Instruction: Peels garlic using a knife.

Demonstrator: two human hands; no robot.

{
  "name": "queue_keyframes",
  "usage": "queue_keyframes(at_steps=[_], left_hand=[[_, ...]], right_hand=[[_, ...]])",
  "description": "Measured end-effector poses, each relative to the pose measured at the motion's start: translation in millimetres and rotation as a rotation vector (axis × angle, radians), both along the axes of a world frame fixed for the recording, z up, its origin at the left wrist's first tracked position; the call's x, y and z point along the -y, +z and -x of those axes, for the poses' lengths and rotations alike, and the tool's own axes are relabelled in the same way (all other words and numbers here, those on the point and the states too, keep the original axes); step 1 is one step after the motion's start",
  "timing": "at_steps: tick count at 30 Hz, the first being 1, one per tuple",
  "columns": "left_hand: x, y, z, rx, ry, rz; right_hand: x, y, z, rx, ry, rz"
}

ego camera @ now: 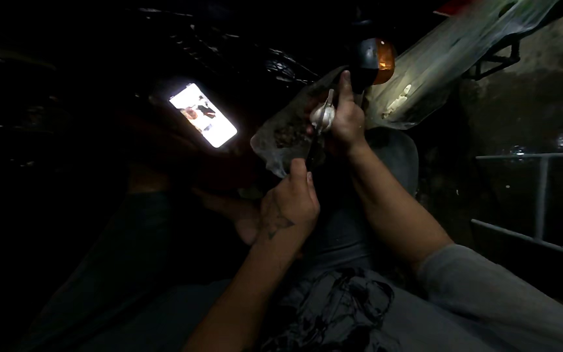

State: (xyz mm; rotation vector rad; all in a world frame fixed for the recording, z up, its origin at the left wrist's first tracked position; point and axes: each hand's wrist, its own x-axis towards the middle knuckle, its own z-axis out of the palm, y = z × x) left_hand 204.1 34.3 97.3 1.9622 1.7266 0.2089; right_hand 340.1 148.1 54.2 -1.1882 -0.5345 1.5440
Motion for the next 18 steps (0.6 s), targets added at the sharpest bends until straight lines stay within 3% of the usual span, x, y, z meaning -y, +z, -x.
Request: queue_keyframes(at_steps=[6,12,18], left_hand=[[0,-3,-1,-0.021,0.006,-0.024],[-12,-2,-9,-0.105,0.025,0.164],[-11,-7,-8,-0.093,0.015,0.13]], right_hand=[[0,0,1,0.072,-0.035,-0.004],[0,-7,3,0.071,0.018,-0.069],[1,-8,1,0.088,0.027,-0.11]])
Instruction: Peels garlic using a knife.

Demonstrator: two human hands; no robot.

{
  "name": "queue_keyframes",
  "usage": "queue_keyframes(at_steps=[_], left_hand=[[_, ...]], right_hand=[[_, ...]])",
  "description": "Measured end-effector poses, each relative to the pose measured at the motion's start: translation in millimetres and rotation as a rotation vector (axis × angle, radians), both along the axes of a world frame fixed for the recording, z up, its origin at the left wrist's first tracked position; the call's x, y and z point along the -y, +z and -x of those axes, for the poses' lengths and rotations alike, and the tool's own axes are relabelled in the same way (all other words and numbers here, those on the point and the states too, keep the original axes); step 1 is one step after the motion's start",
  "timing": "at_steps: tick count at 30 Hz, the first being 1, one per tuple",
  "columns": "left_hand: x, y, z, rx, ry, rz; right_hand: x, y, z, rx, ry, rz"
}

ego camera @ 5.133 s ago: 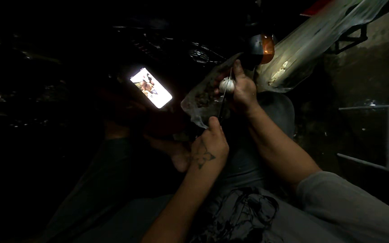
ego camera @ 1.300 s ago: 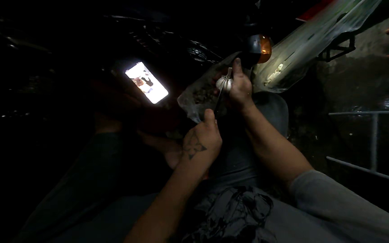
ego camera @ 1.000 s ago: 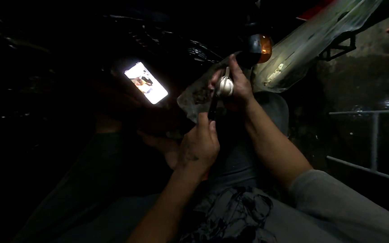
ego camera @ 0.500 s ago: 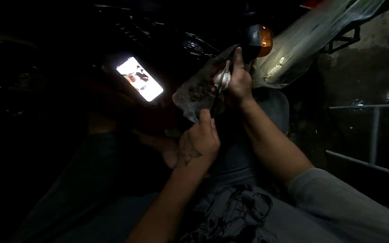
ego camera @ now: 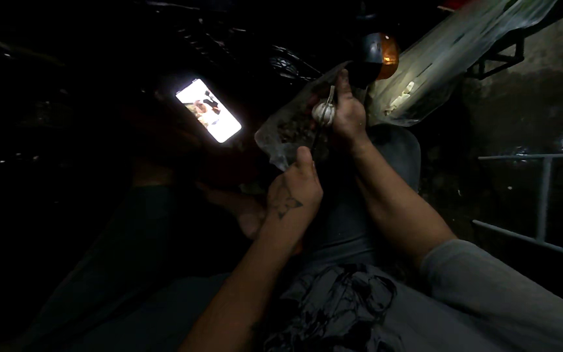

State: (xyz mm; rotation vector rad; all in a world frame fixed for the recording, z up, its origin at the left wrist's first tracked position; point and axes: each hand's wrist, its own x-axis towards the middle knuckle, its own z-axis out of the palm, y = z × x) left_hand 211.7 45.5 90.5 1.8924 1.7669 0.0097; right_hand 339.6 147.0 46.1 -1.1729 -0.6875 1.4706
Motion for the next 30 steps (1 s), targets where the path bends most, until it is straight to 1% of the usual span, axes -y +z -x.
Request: queue_keyframes(at_steps=[3,5,7,8,9,10,11,13,15,16,17,18,19,20,21,23,24,30], left_hand=[[7,-33,15,0.06,-0.052,-0.228],[8,-40,19,0.072,-0.065,-0.275],[8,-30,17,0.059,-0.063,-0.225],[6,-17,15,0.045,-0.054,-0.137],[1,2,12,0.04,-0.03,0.018],[-2,13,13,0.063,-0.009,0.12],[-3,17,17,0.104,0.001,0.154],[0,16,23,0.207,0.017,0.1],[6,19,22,0.228,0.034,-0.046],[7,29,19,0.212,0.034,-0.064],[6,43,16,0.195,0.031,-0.028],[9,37,16,0.17,0.009,-0.11],[16,9,17,0.154,0.012,-0.322],[17,-5,17,0.154,0.013,-0.384],[16,-6,16,0.167,0.013,-0.354],[12,-3,12,0.162,0.004,-0.23],[11,-4,10,0.163,0.002,-0.212],[8,-10,5,0.121,0.021,-0.229]], right_hand=[[1,1,0,0.083,0.003,-0.104],[1,1,-1,0.126,0.015,-0.151],[2,3,-1,0.086,0.029,-0.118],[2,5,-1,0.033,0.065,-0.075],[2,6,-3,-0.033,0.122,-0.033],[2,6,-6,-0.1,0.189,-0.01],[2,6,-8,-0.157,0.235,0.0],[-1,7,-11,-0.26,0.295,0.02],[-3,7,-5,-0.28,0.215,0.063],[-3,9,-1,-0.278,0.159,0.104],[-4,9,1,-0.292,0.106,0.135],[-5,8,2,-0.32,0.058,0.157],[-6,5,1,-0.36,0.038,0.173],[-6,4,-1,-0.388,0.032,0.201],[-6,4,-1,-0.408,0.036,0.225],[-5,6,-1,-0.44,0.041,0.251],[-4,8,-1,-0.449,0.042,0.253],[-4,9,1,-0.485,0.025,0.245]])
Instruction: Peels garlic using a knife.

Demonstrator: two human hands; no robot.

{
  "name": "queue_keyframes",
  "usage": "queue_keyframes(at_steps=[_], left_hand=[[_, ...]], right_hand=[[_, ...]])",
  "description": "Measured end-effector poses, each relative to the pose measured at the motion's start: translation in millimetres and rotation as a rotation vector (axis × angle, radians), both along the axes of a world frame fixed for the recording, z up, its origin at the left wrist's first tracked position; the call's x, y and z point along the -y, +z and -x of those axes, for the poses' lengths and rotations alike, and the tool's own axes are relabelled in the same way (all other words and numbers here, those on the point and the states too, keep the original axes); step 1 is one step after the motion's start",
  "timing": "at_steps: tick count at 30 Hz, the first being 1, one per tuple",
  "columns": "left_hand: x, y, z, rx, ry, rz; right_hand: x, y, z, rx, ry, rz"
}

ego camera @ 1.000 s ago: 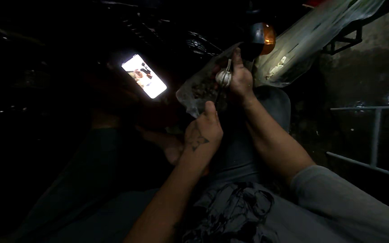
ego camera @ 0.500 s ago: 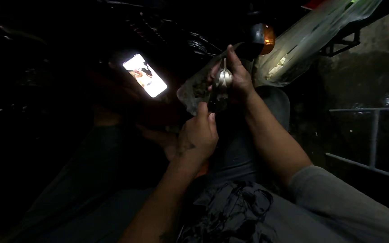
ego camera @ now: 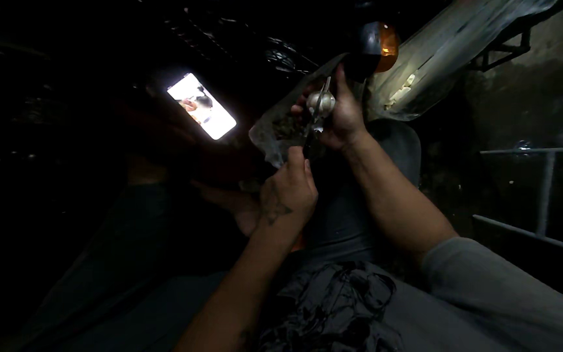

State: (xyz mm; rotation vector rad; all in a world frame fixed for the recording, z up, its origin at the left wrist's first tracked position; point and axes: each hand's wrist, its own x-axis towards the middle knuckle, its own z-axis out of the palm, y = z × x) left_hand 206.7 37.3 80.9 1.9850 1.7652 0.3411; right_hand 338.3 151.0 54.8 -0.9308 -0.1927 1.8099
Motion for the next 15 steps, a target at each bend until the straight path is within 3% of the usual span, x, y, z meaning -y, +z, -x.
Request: queue_keyframes(at_steps=[3,7,10,15], left_hand=[[-2,0,-3,-0.058,0.015,0.043],[-2,-41,3,-0.021,0.005,-0.195],[-4,-42,3,-0.027,0.004,-0.167],[-7,24,-1,-0.027,0.018,0.15]], right_hand=[[0,1,2,-0.013,-0.005,0.016],[2,1,4,0.027,-0.029,0.034],[3,-7,5,0.102,-0.041,-0.076],[3,3,9,0.259,-0.05,-0.052]])
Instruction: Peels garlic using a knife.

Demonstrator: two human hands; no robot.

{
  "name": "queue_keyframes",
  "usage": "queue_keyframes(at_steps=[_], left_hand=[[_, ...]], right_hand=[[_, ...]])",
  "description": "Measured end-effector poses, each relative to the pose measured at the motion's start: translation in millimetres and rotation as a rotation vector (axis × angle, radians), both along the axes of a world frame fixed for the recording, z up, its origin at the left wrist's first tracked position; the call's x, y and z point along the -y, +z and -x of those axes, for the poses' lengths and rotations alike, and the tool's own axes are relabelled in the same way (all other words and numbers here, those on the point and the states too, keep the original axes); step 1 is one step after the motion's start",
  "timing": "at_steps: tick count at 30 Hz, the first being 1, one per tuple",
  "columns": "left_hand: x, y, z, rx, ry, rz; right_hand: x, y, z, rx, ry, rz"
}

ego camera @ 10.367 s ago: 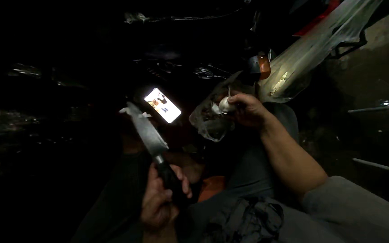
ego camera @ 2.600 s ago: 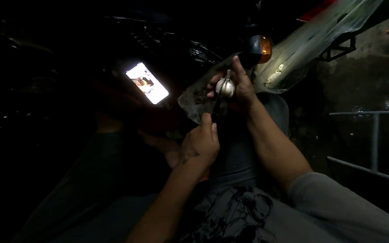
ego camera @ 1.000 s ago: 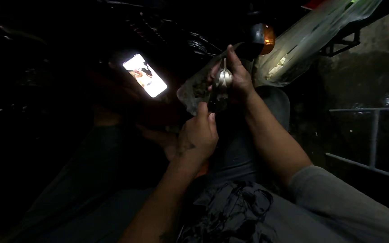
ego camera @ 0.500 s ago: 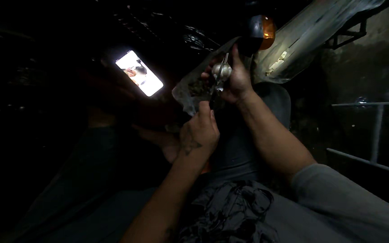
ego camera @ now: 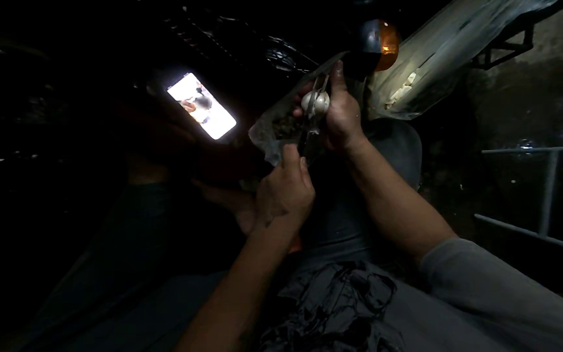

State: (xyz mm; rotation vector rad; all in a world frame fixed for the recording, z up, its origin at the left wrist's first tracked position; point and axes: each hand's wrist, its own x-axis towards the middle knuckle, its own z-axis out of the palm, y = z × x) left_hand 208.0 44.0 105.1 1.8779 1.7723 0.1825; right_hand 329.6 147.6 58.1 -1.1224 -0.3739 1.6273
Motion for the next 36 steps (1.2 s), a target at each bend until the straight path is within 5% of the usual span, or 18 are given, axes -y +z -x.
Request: queue_keyframes(at_steps=[3,7,20,23,26,28,30,33,36], left_hand=[[3,36,0,0.011,0.009,0.129],[18,-4,10,-0.038,-0.03,-0.098],[18,-8,7,-0.062,-0.04,-0.033],[13,13,-1,-0.089,-0.029,0.121],[19,-15,-3,-0.107,-0.007,-0.102],[9,-4,0,-0.121,-0.076,0.116],[18,-49,5,-0.071,-0.033,-0.212],[7,-17,-6,-0.094,0.002,0.1],[4,-12,-10,-0.099,0.014,0.124]], right_hand=[[-1,-1,-2,0.129,-0.036,-0.013],[-1,-3,-2,0.206,-0.046,-0.1],[-1,-8,-4,0.268,-0.029,-0.23],[0,-7,-2,0.305,-0.039,-0.228],[2,-7,0,0.325,-0.039,-0.286],[2,-8,-1,0.325,-0.032,-0.32],[2,-8,-2,0.343,-0.028,-0.301],[2,-6,-2,0.375,-0.009,-0.261],[2,-10,-3,0.369,0.004,-0.281]])
